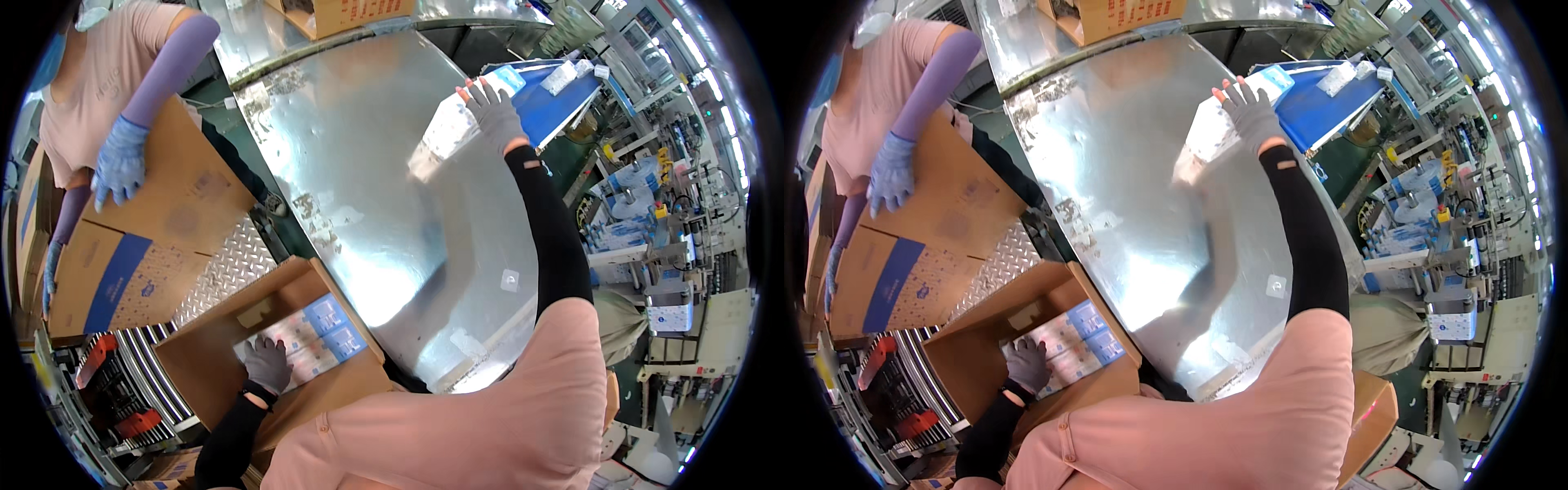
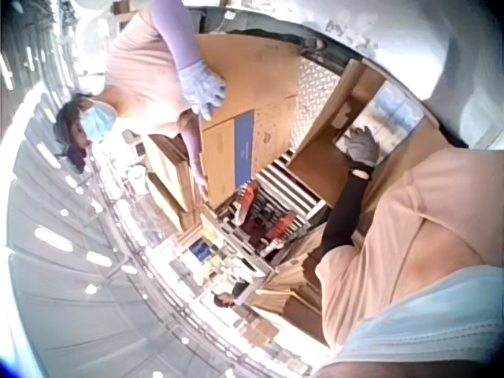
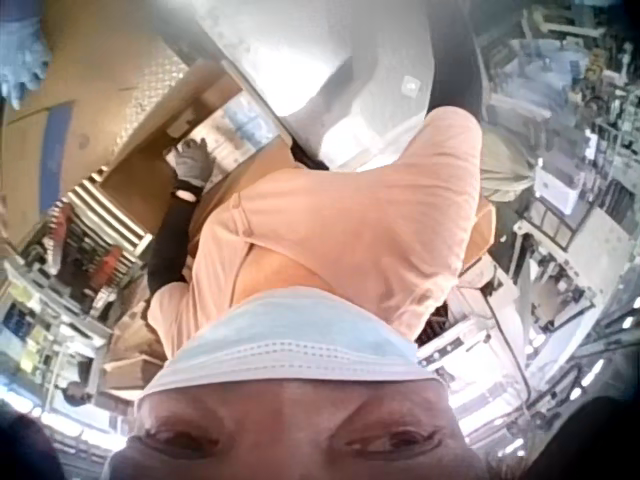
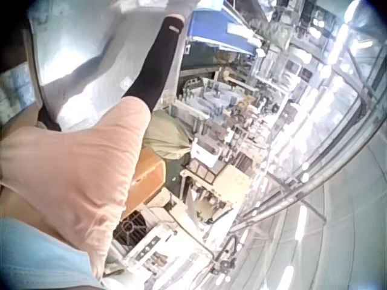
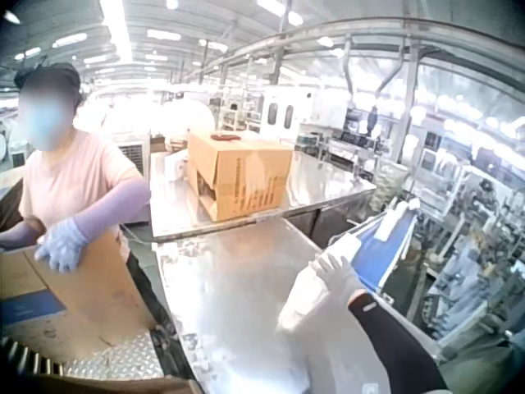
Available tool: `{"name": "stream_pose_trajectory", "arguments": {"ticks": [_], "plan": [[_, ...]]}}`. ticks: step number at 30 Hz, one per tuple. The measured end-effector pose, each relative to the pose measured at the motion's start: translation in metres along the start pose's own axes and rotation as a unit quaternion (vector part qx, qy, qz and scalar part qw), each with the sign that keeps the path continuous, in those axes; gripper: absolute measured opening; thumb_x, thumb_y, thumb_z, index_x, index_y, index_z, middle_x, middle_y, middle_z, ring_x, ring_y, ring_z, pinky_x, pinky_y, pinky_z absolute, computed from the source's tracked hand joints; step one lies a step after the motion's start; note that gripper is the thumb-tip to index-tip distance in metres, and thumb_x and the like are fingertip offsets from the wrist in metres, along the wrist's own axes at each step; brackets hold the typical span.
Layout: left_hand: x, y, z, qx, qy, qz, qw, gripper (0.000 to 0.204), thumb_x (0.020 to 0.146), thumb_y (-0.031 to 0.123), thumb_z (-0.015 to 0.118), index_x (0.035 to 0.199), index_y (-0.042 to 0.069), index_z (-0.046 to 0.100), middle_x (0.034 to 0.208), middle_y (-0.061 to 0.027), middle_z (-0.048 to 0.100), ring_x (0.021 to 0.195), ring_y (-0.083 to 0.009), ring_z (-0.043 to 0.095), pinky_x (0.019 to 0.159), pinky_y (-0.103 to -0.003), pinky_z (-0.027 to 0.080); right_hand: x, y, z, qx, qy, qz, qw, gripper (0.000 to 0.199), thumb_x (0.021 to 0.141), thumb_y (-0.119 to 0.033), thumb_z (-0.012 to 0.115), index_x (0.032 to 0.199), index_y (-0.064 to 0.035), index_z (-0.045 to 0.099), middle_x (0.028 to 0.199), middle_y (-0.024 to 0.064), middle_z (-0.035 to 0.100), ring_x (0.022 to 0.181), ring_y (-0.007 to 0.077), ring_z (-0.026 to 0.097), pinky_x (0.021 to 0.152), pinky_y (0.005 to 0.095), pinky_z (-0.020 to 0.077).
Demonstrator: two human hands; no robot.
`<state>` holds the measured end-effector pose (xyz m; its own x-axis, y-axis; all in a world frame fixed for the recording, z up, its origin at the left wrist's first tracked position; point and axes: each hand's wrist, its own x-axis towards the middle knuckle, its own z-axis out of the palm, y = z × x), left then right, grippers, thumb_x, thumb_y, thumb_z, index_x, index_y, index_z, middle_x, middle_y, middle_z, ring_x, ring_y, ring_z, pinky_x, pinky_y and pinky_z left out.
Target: The person assembles a cardboard box, places several blue-and-white packages and small plastic components inside, and sets the filled box onto a conveyor belt.
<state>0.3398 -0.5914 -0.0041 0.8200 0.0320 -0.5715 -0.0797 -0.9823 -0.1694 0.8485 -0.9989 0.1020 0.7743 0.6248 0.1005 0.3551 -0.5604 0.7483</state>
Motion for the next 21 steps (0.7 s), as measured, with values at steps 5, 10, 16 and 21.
{"name": "stream_pose_trajectory", "arguments": {"ticks": [5,10,16,21], "plan": [[0.004,-0.018,0.027,-0.002,-0.113,-0.031,0.993,0.06,0.085,0.052,0.057,0.131,0.014,0.055,0.128,-0.014,0.058,0.118,-0.0314,0.055,0.104,-0.056,0.031,0.092,-0.048,0.007,0.238,-0.173,-0.002,0.956,0.055,0.077,-0.023,0.066,0.13,-0.013,0.052,0.135,0.0101,0.053,0.126,0.0278,0.05,0.105,0.0514,0.037],[-0.002,-0.028,0.031,-0.02,-0.115,-0.034,0.993,0.067,0.083,0.06,0.055,0.131,0.013,0.055,0.124,-0.0147,0.063,0.118,-0.0307,0.058,0.106,-0.053,0.034,0.088,-0.107,-0.079,0.426,0.038,0.065,0.902,0.069,0.058,-0.05,0.079,0.11,-0.0064,0.066,0.112,0.0181,0.065,0.106,0.034,0.062,0.093,0.0421,0.0486],[0.003,-0.026,0.03,-0.034,-0.03,-0.012,0.999,0.052,0.08,0.055,0.064,0.114,0.016,0.063,0.109,-0.0122,0.068,0.105,-0.0309,0.064,0.096,-0.054,0.038,-0.049,-0.089,-0.071,0.47,-0.173,0.13,0.856,0.118,0.062,-0.063,0.07,0.148,0.0048,0.026,0.146,0.0225,0.034,0.14,0.0372,0.027,0.111,0.0436,0.0267],[-0.019,0.003,-0.015,-0.04,-0.07,0.06,0.995,0.049,0.084,0.05,0.065,0.116,0.013,0.059,0.106,-0.0104,0.066,0.103,-0.0278,0.063,0.091,-0.047,0.043,-0.158,-0.105,-0.075,0.502,-0.181,0.344,0.773,0.122,0.067,-0.074,0.066,0.144,0.0115,0.026,0.14,0.0293,0.042,0.132,0.039,0.043,0.106,0.0413,0.0371]]}}
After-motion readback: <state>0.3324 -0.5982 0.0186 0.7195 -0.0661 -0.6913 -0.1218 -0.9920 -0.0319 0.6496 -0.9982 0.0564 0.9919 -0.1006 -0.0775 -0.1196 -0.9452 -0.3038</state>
